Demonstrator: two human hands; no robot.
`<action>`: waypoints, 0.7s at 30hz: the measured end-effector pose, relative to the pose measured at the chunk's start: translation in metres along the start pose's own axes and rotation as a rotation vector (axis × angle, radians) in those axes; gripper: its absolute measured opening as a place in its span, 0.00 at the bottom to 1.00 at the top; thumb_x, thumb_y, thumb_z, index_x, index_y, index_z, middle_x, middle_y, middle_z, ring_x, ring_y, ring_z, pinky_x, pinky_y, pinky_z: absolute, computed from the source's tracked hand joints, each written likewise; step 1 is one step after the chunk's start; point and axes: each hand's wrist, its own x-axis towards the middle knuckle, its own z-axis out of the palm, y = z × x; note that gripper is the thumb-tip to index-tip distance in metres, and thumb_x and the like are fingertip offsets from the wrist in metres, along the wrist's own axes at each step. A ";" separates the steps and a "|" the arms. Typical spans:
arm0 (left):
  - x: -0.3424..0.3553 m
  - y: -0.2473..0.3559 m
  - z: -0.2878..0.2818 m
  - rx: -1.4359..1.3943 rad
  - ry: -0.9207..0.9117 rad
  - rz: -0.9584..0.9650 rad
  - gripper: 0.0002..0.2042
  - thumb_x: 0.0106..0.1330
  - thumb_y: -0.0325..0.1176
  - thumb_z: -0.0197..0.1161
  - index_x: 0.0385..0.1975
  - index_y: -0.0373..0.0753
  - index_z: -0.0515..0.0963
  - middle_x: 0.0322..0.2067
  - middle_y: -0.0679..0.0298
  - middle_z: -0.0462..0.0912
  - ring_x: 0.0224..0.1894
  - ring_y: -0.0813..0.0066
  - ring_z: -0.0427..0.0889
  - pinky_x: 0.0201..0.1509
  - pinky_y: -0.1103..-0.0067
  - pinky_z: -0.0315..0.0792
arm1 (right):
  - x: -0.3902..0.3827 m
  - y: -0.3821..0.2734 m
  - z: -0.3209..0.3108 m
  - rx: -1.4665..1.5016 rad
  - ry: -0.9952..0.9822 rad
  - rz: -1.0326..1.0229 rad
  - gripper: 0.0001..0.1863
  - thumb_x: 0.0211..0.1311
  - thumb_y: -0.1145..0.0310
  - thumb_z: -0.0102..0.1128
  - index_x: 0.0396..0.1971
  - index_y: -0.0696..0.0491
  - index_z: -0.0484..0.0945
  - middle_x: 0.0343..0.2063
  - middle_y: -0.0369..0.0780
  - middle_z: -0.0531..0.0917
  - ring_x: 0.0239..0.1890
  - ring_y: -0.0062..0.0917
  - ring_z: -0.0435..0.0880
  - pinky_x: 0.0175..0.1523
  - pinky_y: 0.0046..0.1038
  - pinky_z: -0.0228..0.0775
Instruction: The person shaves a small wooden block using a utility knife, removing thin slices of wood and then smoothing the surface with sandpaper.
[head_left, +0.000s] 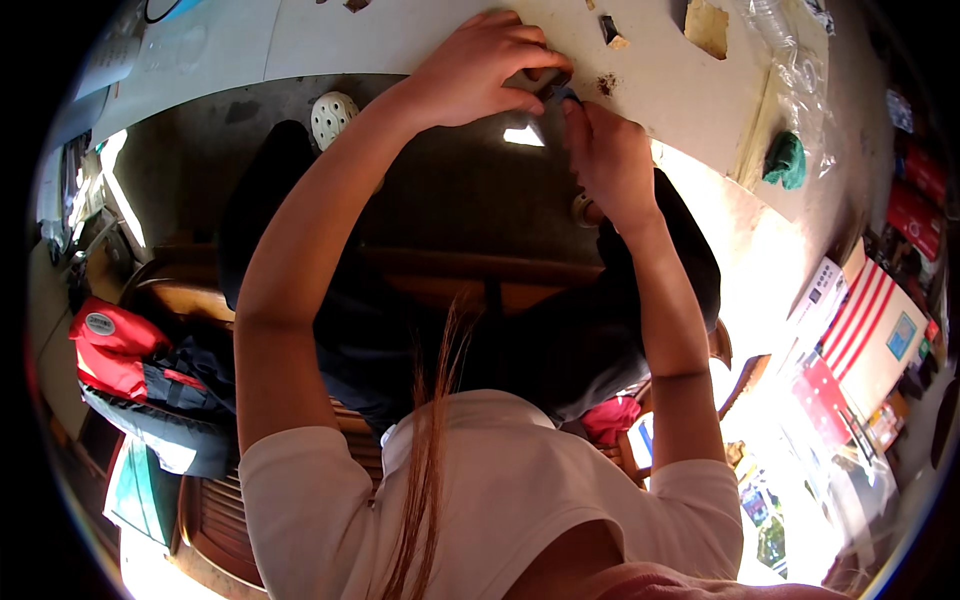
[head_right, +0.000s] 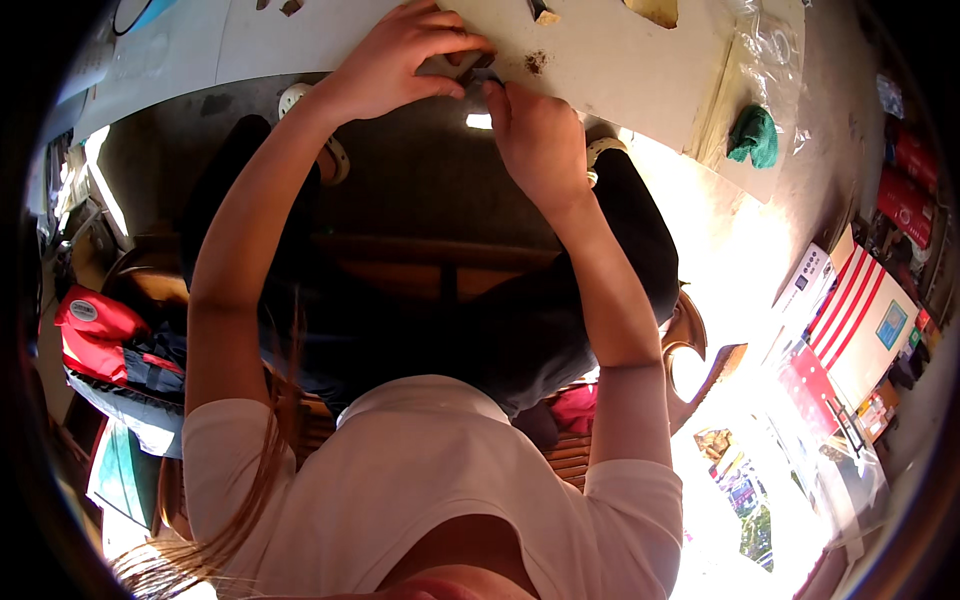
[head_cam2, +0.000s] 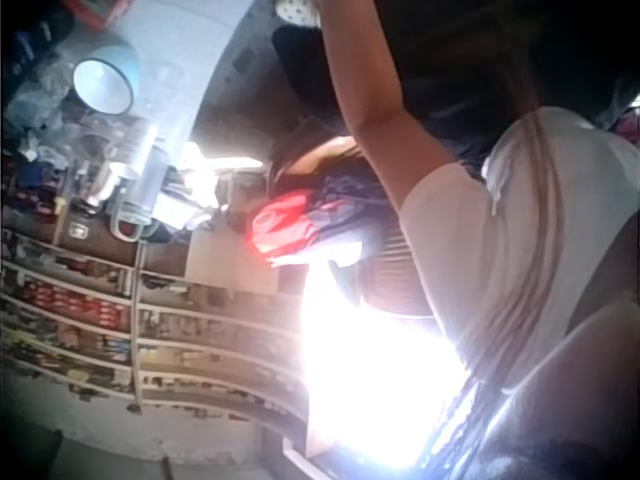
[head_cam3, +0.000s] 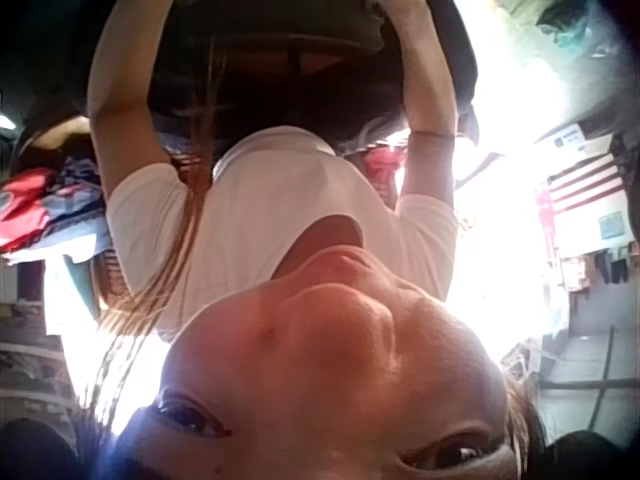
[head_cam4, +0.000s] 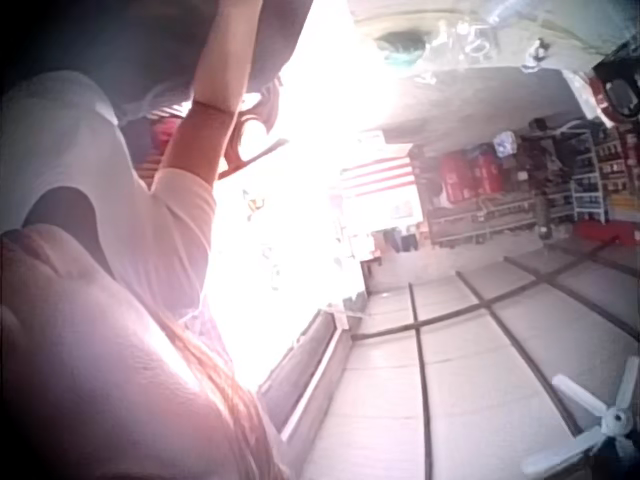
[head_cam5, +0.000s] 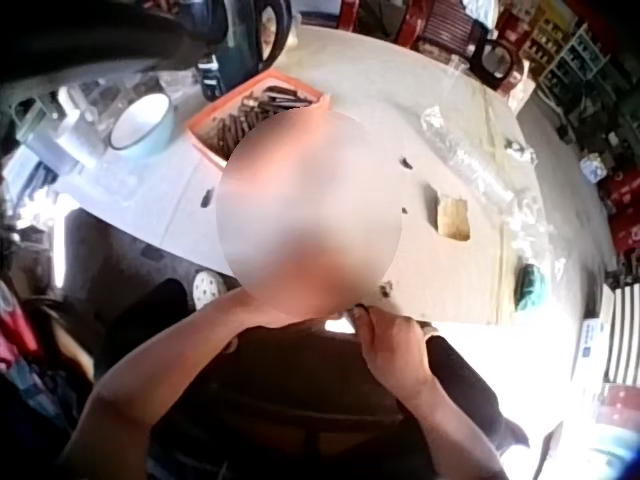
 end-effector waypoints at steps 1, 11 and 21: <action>0.002 0.002 0.000 -0.058 0.024 -0.004 0.23 0.51 0.34 0.72 0.49 0.40 0.78 0.45 0.60 0.79 0.54 0.58 0.73 0.60 0.65 0.66 | 0.001 0.001 0.001 0.011 0.013 0.009 0.19 0.71 0.61 0.54 0.21 0.57 0.74 0.09 0.38 0.74 0.09 0.24 0.76 0.17 0.28 0.67; -0.010 -0.014 -0.011 0.570 -0.069 0.294 0.23 0.50 0.40 0.73 0.49 0.48 0.80 0.36 0.70 0.79 0.48 0.68 0.75 0.60 0.69 0.65 | -0.002 -0.003 0.001 0.008 -0.012 0.038 0.19 0.70 0.61 0.55 0.21 0.56 0.75 0.10 0.40 0.74 0.12 0.30 0.75 0.19 0.32 0.67; -0.008 -0.007 -0.016 0.588 -0.116 0.307 0.23 0.51 0.35 0.72 0.50 0.40 0.78 0.45 0.61 0.79 0.54 0.59 0.73 0.61 0.65 0.65 | 0.000 -0.007 0.002 -0.030 -0.028 0.061 0.17 0.67 0.61 0.57 0.22 0.57 0.76 0.17 0.48 0.79 0.22 0.47 0.80 0.27 0.43 0.72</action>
